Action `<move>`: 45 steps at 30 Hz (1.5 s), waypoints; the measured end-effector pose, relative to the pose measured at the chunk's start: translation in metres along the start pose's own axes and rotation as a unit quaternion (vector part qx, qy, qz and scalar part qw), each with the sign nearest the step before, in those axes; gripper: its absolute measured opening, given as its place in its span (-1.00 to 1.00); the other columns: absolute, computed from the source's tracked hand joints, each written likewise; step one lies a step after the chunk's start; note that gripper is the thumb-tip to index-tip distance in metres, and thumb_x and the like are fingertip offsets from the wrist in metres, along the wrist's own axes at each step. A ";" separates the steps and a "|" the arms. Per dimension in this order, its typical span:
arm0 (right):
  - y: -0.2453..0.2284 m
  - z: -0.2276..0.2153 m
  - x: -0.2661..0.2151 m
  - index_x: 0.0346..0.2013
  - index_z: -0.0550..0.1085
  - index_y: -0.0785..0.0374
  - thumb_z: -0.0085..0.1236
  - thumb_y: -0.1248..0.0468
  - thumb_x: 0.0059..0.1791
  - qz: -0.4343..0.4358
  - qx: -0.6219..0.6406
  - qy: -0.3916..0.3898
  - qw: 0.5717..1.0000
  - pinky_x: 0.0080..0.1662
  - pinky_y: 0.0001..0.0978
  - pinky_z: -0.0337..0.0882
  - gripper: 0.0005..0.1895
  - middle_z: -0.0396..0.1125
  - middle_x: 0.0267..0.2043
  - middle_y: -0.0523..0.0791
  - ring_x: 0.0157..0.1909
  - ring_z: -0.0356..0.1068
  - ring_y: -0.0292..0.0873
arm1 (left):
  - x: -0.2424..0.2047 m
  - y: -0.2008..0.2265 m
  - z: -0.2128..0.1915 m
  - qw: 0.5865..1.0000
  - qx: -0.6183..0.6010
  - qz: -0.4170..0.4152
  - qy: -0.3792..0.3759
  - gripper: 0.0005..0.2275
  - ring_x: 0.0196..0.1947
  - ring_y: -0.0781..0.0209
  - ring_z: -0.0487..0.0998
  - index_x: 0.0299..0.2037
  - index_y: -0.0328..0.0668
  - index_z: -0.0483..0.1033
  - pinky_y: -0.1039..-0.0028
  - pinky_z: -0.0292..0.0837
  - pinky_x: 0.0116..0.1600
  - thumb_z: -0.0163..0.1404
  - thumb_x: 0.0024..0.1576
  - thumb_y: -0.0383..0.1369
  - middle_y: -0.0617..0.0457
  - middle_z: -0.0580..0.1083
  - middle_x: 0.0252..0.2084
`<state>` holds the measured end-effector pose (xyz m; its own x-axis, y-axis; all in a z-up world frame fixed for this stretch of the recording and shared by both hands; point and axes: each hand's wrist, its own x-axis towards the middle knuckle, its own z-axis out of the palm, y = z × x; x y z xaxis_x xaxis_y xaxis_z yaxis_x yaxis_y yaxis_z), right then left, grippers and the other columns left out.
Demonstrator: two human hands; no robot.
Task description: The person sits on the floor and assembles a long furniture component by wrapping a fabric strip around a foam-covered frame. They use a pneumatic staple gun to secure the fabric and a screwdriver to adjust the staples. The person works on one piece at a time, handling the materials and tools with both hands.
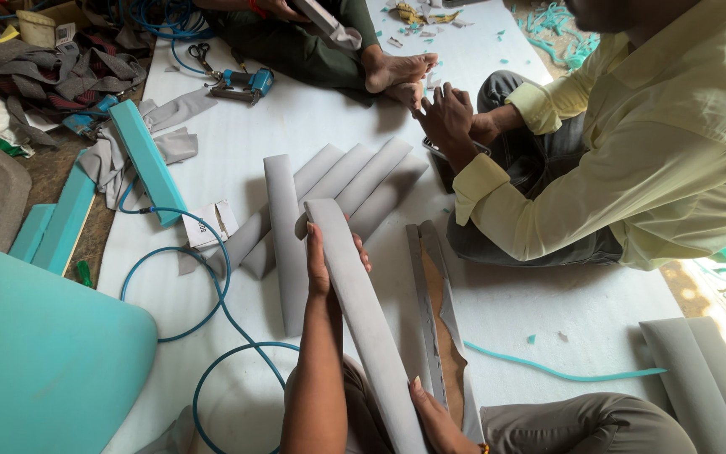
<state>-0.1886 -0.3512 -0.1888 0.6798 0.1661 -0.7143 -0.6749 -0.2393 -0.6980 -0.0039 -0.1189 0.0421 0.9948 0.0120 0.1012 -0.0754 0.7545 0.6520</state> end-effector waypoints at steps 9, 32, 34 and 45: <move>-0.005 0.005 -0.004 0.47 -0.16 0.52 -0.41 -0.51 -0.03 0.017 0.052 -0.041 0.998 0.53 0.00 -0.24 0.22 -0.36 0.60 0.19 0.65 -0.44 0.13 | 0.007 -0.009 -0.036 0.991 -0.059 0.012 -0.117 -0.30 -0.49 0.02 0.54 0.13 -0.23 0.33 0.21 0.54 -0.39 -0.05 0.12 0.29 -0.09 0.42 -0.35; -0.073 -0.001 -0.098 0.47 -0.10 0.24 0.40 -0.11 -0.10 -0.287 -0.233 -0.087 0.925 0.48 0.11 -0.13 0.12 -0.09 0.54 0.18 0.59 -0.21 0.17 | 0.004 0.031 -0.073 0.987 -0.012 0.131 0.091 -0.17 -0.49 0.07 0.44 0.12 -0.13 0.38 0.30 0.39 -0.35 -0.17 0.00 0.48 -0.03 0.40 -0.27; -0.075 0.001 -0.103 0.46 -0.07 0.23 0.42 -0.06 -0.12 -0.291 -0.219 -0.069 0.929 0.47 0.09 -0.06 0.10 -0.04 0.52 0.15 0.57 -0.12 0.16 | 0.002 0.035 -0.069 0.985 -0.010 0.143 0.097 -0.19 -0.49 0.06 0.45 0.13 -0.13 0.38 0.30 0.40 -0.33 -0.19 0.03 0.47 -0.05 0.42 -0.26; -0.044 -0.122 -0.207 0.41 0.02 0.47 0.52 0.22 -0.22 -0.509 -0.105 0.331 0.787 0.19 0.00 0.37 0.10 0.21 0.25 0.21 0.24 0.31 0.16 | 0.004 0.038 -0.043 0.976 0.000 0.054 0.211 -0.56 -0.26 0.16 0.50 0.02 -0.13 0.49 0.41 0.43 -0.21 -0.03 0.18 0.05 0.02 0.51 -0.10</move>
<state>-0.2649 -0.4913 -0.0036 0.8854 -0.1443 0.4419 0.3321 -0.4688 -0.8185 0.0005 -0.0617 0.0351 0.9208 0.3602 -0.1496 -0.1805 0.7334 0.6554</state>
